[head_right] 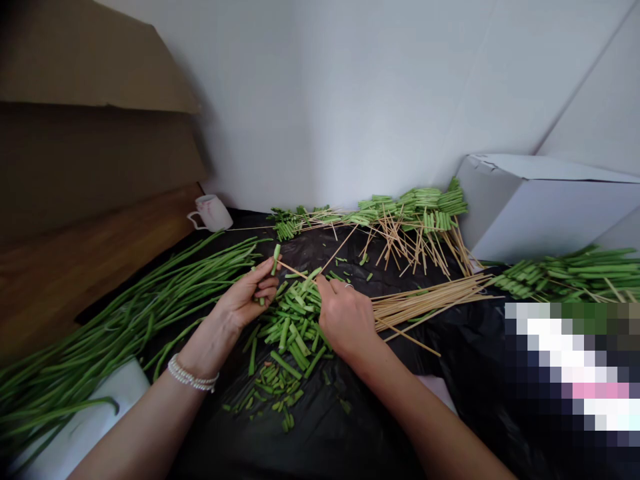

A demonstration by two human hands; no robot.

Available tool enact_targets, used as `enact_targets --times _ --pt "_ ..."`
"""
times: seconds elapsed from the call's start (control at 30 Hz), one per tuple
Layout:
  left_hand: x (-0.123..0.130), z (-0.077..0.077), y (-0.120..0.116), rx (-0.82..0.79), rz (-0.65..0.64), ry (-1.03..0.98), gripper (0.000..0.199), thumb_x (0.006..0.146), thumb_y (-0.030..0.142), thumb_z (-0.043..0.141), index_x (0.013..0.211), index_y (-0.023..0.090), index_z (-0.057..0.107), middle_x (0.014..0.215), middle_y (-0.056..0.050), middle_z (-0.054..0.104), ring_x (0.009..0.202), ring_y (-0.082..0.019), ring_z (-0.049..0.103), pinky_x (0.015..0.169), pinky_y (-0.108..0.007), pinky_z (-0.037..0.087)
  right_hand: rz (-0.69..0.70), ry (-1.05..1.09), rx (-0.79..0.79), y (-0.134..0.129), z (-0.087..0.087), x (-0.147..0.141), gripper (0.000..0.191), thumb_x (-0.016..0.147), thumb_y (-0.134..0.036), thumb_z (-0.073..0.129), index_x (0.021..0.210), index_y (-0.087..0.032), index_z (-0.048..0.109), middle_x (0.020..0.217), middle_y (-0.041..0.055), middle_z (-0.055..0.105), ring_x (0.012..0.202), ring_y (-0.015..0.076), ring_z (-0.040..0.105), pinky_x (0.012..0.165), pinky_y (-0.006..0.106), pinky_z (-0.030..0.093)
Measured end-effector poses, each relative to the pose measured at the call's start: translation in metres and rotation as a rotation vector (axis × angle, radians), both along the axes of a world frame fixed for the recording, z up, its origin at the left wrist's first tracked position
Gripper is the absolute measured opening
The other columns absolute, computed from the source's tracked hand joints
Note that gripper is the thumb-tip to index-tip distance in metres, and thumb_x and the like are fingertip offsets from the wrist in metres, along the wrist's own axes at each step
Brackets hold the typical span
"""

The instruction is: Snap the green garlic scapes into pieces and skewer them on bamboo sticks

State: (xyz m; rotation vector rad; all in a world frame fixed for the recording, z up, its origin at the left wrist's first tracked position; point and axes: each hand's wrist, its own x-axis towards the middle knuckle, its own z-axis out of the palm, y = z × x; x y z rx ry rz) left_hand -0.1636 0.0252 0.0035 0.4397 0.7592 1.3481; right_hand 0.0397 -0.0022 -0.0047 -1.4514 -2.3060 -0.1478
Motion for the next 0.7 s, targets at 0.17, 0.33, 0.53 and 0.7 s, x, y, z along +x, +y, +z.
enact_targets --times 0.17,0.33,0.53,0.7 --pt "-0.0003 -0.0001 0.0001 0.005 -0.004 -0.010 0.023 0.071 0.010 0.078 0.088 0.010 0.063 0.072 0.005 0.053 0.041 0.002 0.036 0.030 -0.009 0.024 -0.016 -0.009 -0.009 0.0001 -0.0002 -0.0003 0.040 0.095 -0.018 0.037 0.128 -0.021 0.059 0.094 0.0064 0.069 0.082 0.0191 0.063 0.064 0.028 0.038" --pt "0.0008 0.0015 -0.0013 -0.005 0.000 -0.008 0.023 0.071 0.009 0.078 0.088 0.009 0.063 0.073 0.004 0.053 0.041 0.002 0.036 0.030 -0.009 0.023 -0.011 -0.001 -0.005 0.0009 -0.0014 0.0000 0.040 0.095 -0.019 0.037 0.128 -0.021 0.059 0.094 0.0067 0.069 0.083 0.0193 0.063 0.065 0.027 0.038" --pt "0.0016 0.0021 -0.0010 -0.004 -0.006 0.008 0.023 0.070 0.010 0.079 0.087 0.009 0.063 0.071 0.004 0.052 0.041 0.002 0.035 0.030 -0.009 0.022 -0.013 0.001 0.001 0.0012 -0.0019 0.0002 0.041 0.094 -0.018 0.039 0.129 -0.021 0.059 0.092 0.0067 0.069 0.082 0.0190 0.063 0.064 0.027 0.038" --pt "0.0018 0.0014 -0.0007 0.010 0.018 0.041 0.025 0.066 0.010 0.081 0.086 0.009 0.065 0.067 0.006 0.049 0.040 0.002 0.032 0.030 -0.010 0.020 -0.010 0.000 0.002 0.0006 -0.0022 -0.0001 0.042 0.092 -0.016 0.040 0.129 -0.020 0.059 0.094 0.0068 0.069 0.081 0.0185 0.063 0.064 0.027 0.038"
